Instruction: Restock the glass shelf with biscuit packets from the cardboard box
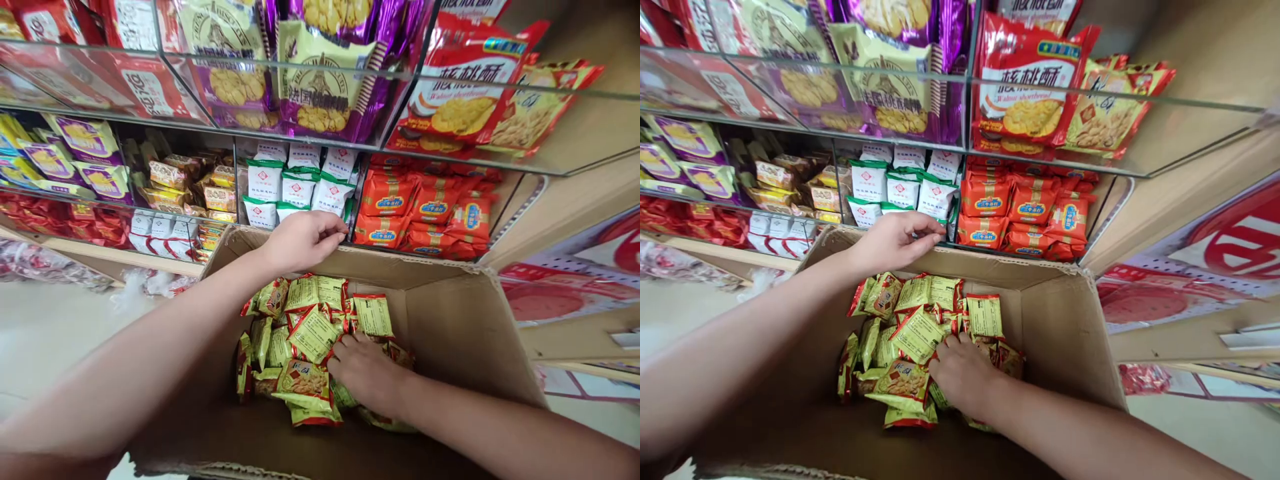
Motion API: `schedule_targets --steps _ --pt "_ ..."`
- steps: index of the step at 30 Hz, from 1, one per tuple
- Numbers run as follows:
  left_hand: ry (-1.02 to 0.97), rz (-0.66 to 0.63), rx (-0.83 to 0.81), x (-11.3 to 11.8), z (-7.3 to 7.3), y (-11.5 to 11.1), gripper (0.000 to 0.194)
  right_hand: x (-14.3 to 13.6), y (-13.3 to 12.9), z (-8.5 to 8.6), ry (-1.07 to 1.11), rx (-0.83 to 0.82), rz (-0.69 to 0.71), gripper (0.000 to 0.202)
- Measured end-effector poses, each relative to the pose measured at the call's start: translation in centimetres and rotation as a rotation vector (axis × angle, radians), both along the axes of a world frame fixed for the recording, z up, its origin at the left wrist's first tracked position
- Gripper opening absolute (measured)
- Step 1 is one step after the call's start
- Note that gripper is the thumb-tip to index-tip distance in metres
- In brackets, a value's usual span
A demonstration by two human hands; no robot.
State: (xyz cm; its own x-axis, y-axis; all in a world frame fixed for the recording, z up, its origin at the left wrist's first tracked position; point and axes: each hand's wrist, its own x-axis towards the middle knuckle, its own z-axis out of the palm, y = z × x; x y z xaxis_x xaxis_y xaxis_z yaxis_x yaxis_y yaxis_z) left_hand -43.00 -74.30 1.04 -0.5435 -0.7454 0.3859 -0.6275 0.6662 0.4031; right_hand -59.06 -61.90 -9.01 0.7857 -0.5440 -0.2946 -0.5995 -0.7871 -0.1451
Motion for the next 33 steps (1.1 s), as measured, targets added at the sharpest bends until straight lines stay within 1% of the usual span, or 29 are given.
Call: schedule_targets --steps 2,4,6,8,9,11,13,15,16,17,18,20,22,24,27,29,31,33 --pt "0.008 -0.003 0.025 0.1 0.1 0.0 0.020 0.1 0.3 -0.3 0.006 0.038 -0.029 0.017" --pt "0.023 -0.007 0.056 0.3 0.3 0.2 0.019 0.2 0.1 0.1 0.012 0.094 -0.030 0.013" --pt "0.042 -0.014 0.062 0.5 0.6 0.4 0.019 0.3 -0.8 1.4 0.021 0.149 -0.018 0.009" --pt "0.057 -0.041 0.015 0.7 1.0 0.7 0.020 0.1 -2.0 3.5 -0.032 0.177 -0.073 0.012" --pt "0.119 -0.057 0.036 0.8 1.2 0.9 0.020 -0.2 -2.7 4.7 -0.100 0.181 -0.130 0.014" --pt "0.242 -0.097 0.122 0.9 1.7 1.6 0.023 -0.8 -3.9 7.2 -0.311 0.154 -0.281 0.019" --pt "0.327 -0.209 0.261 0.8 2.1 2.5 0.028 -1.5 -4.8 9.3 -0.567 0.102 -0.423 0.020" --pt "0.334 -0.296 0.377 0.5 2.2 3.4 0.037 -2.1 -5.4 10.8 -0.812 0.115 -0.519 0.017" --pt "0.327 -0.301 0.424 0.2 2.2 3.7 0.043 -2.3 -5.6 11.2 -0.920 0.143 -0.558 0.015" --pt "0.324 -0.283 0.472 -0.1 2.2 3.9 0.047 -2.5 -5.7 11.5 -1.010 0.187 -0.594 0.013" --pt "0.336 -0.254 0.527 -0.3 2.2 4.0 0.047 -2.6 -5.8 11.6 -1.088 0.240 -0.626 0.012" --pt "0.409 -0.206 0.649 -0.8 2.2 3.9 0.037 -2.8 -6.0 11.6 -1.214 0.351 -0.668 0.013" --pt "0.505 -0.195 0.730 -1.0 2.3 3.7 0.029 -2.8 -6.1 11.4 -1.310 0.433 -0.660 0.019" --pt "0.570 -0.199 0.750 -1.2 2.7 3.6 0.029 -2.9 -6.3 11.4 -1.361 0.435 -0.656 0.023" --pt "0.598 -0.233 0.752 -1.4 3.2 3.7 0.026 -3.1 -6.5 11.4 -1.363 0.355 -0.721 0.033" --pt "0.624 -0.253 0.778 -1.5 3.2 3.8 0.025 -3.2 -6.5 11.3 -1.372 0.352 -0.754 0.036" --pt "0.642 -0.257 0.800 -1.6 3.0 3.8 0.025 -3.3 -6.4 11.2 -1.389 0.392 -0.755 0.035" --pt "0.636 -0.233 0.801 -1.6 2.6 3.9 0.027 -3.3 -6.2 11.1 -1.404 0.472 -0.702 0.025"
